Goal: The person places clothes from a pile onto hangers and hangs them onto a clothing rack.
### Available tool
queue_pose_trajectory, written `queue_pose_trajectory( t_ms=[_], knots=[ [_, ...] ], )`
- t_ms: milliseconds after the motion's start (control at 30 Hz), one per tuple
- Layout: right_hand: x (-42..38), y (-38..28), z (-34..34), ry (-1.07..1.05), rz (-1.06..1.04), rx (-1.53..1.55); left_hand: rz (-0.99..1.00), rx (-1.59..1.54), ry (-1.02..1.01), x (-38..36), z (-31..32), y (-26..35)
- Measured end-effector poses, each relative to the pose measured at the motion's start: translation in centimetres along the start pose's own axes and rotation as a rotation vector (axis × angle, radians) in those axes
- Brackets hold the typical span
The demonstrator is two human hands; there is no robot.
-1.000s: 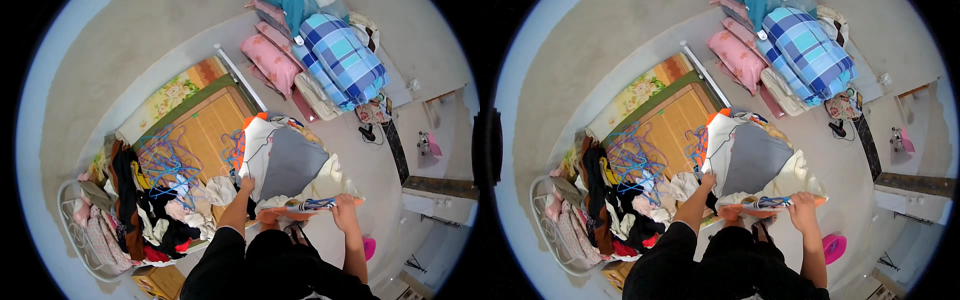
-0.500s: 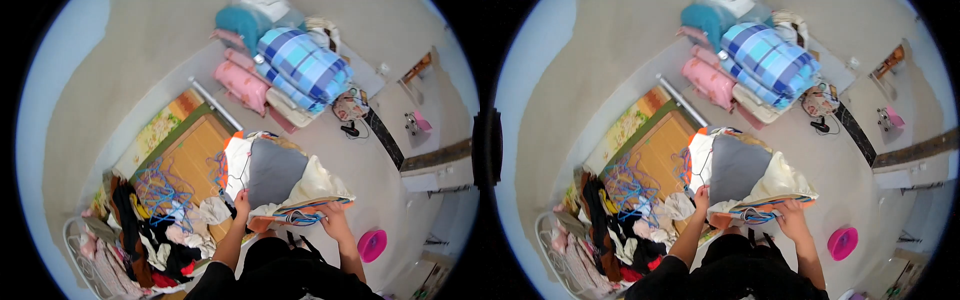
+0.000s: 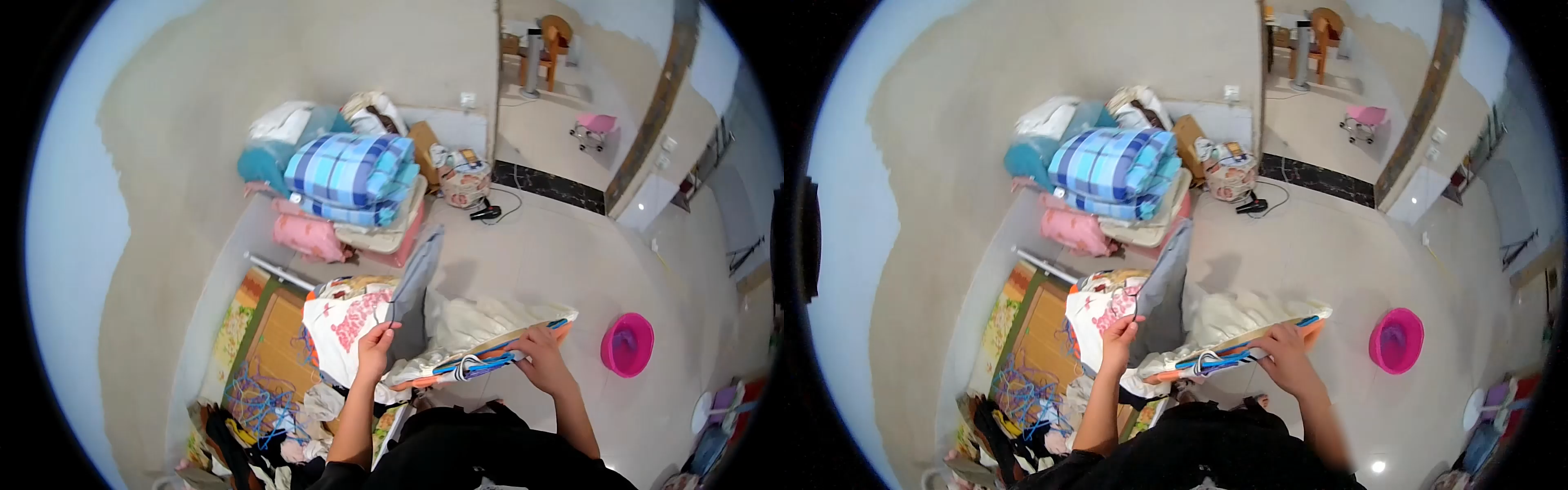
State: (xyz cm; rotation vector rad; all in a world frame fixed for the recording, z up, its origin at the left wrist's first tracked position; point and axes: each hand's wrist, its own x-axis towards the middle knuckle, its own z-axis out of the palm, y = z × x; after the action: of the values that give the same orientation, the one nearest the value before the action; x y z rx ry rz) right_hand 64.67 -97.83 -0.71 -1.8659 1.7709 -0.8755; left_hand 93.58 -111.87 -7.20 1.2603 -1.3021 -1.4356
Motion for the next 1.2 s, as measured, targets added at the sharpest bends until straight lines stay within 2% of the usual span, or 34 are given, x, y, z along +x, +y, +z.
queue_pose_trajectory(
  t_ms=[100,167,367,467,567,600,700,767,867,900,967,1033,1100,1133,1167,1200],
  knots=[
    [-4.3,2.3,-4.1,0.165,0.024,-0.001,0.082,0.07,-0.159,-0.6,6.1,1.4],
    [-6.7,3.6,-6.6,0.277,0.029,-0.087,0.173,0.153,-0.333,-1.2,10.3,3.0],
    [-12.4,7.5,-12.4,0.416,0.11,-0.121,0.105,0.224,-0.627,-4.5,21.9,6.8],
    [-14.2,8.5,-14.4,0.482,0.141,-0.091,0.179,0.297,-0.804,-5.2,26.4,6.8],
    [-15.5,10.2,-16.0,0.608,0.161,-0.096,0.049,0.21,-0.966,-5.9,31.1,7.5],
    [-16.2,10.9,-16.7,0.551,0.225,-0.084,0.048,0.211,-0.988,-5.8,32.7,7.3],
    [-17.8,13.0,-17.3,0.602,0.292,-0.137,-0.077,0.228,-1.094,-5.1,37.3,7.7],
    [-18.8,13.4,-17.5,0.681,0.353,-0.142,-0.065,0.263,-1.157,-4.9,40.3,7.4],
    [-20.5,14.9,-19.0,0.642,0.524,-0.218,0.105,0.317,-1.334,-4.4,45.9,7.3],
    [-21.0,15.2,-19.9,0.656,0.566,-0.245,0.101,0.299,-1.383,-4.3,47.7,6.9],
    [-22.3,16.0,-22.0,0.557,0.697,-0.048,0.313,0.266,-1.487,-3.9,51.8,6.0],
    [-23.5,16.7,-23.0,0.638,0.706,-0.153,0.32,0.306,-1.541,-4.3,55.5,6.4],
    [-24.7,17.2,-23.3,0.727,0.86,0.068,0.712,0.267,-1.431,-5.2,59.0,6.1],
    [-25.5,17.1,-23.2,0.779,0.903,0.056,0.721,0.164,-1.314,-6.4,60.5,5.5],
    [-26.2,17.0,-23.1,0.833,0.946,0.045,0.718,0.151,-1.366,-7.8,62.0,5.2],
    [-26.9,16.4,-23.5,0.944,1.059,0.097,0.825,0.035,-1.208,-9.2,63.6,5.0]
  ],
)
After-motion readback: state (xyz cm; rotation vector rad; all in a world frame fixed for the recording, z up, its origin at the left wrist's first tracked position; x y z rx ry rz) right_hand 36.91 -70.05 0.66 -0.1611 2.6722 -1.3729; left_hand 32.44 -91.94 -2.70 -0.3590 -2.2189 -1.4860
